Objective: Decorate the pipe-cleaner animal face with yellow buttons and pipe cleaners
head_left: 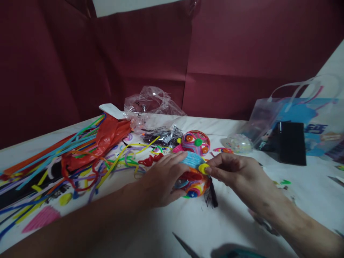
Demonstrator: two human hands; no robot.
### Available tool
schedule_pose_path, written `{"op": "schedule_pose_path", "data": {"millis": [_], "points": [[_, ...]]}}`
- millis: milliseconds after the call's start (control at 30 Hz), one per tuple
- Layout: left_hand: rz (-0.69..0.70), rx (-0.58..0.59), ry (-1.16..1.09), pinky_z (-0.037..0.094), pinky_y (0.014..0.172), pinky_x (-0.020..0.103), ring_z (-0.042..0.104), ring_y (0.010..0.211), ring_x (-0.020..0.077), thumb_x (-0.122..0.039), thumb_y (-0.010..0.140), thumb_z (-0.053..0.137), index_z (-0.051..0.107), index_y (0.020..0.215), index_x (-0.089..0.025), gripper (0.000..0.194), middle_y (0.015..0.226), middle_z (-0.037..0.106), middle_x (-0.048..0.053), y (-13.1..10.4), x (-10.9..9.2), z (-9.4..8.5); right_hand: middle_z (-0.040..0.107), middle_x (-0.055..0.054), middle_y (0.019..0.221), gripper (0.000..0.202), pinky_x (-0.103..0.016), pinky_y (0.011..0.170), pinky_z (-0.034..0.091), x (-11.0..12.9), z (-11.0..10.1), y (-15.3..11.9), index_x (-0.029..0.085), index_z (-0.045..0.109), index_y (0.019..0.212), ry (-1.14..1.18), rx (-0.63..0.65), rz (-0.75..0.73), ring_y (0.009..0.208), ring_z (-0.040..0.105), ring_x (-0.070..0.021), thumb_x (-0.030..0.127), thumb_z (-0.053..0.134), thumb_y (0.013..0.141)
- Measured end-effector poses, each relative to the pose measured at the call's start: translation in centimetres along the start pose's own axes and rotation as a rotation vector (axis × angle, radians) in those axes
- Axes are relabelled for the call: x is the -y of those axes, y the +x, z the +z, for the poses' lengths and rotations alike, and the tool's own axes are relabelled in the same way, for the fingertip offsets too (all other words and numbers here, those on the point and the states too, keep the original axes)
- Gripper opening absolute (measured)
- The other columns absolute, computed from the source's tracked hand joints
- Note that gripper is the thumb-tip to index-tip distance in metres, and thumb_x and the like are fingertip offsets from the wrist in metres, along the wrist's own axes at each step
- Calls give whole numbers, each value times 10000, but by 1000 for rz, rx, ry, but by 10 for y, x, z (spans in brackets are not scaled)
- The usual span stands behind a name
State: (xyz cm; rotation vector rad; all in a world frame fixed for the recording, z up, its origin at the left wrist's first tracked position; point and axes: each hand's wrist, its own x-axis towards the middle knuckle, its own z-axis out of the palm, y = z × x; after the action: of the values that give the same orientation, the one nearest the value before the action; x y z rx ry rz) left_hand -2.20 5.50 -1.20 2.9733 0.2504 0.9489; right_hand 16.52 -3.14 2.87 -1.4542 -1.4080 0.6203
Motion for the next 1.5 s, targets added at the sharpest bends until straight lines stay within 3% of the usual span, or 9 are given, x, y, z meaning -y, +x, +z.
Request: {"op": "schedule_pose_path", "data": {"millis": [500, 733, 1167, 1500], "points": [[-8, 24, 5, 322, 1003, 459, 309, 1268, 278, -261, 717, 595, 326, 1136, -166, 507, 1334, 343, 202, 2, 0, -2, 553, -12, 612, 262, -184, 451, 390, -15, 3, -3, 163, 576, 655, -93, 26, -218, 523, 495, -136, 398, 517, 754], [-12, 22, -12, 311, 1018, 465, 307, 1270, 269, -282, 729, 583, 275, 1203, -152, 580, 1328, 356, 201, 3, 1, -2, 522, 9, 621, 215, -201, 478, 348, -17, 2, -5, 171, 539, 661, -238, -6, -396, 524, 472, -122, 302, 465, 815], [-19, -12, 9, 347, 988, 467, 371, 1223, 293, -322, 725, 598, 322, 1145, -141, 535, 1298, 392, 207, 6, 0, 1, 471, 27, 615, 164, -188, 475, 332, -16, 1, -2, 163, 483, 672, -382, -18, -618, 523, 437, -101, 155, 369, 790], [-35, -13, 13, 355, 984, 454, 377, 1219, 277, -303, 697, 631, 326, 1144, -138, 566, 1293, 404, 201, 6, 1, 1, 478, 32, 621, 156, -188, 480, 331, -17, 0, -2, 166, 482, 680, -403, -4, -637, 521, 444, -97, 138, 360, 773]]}}
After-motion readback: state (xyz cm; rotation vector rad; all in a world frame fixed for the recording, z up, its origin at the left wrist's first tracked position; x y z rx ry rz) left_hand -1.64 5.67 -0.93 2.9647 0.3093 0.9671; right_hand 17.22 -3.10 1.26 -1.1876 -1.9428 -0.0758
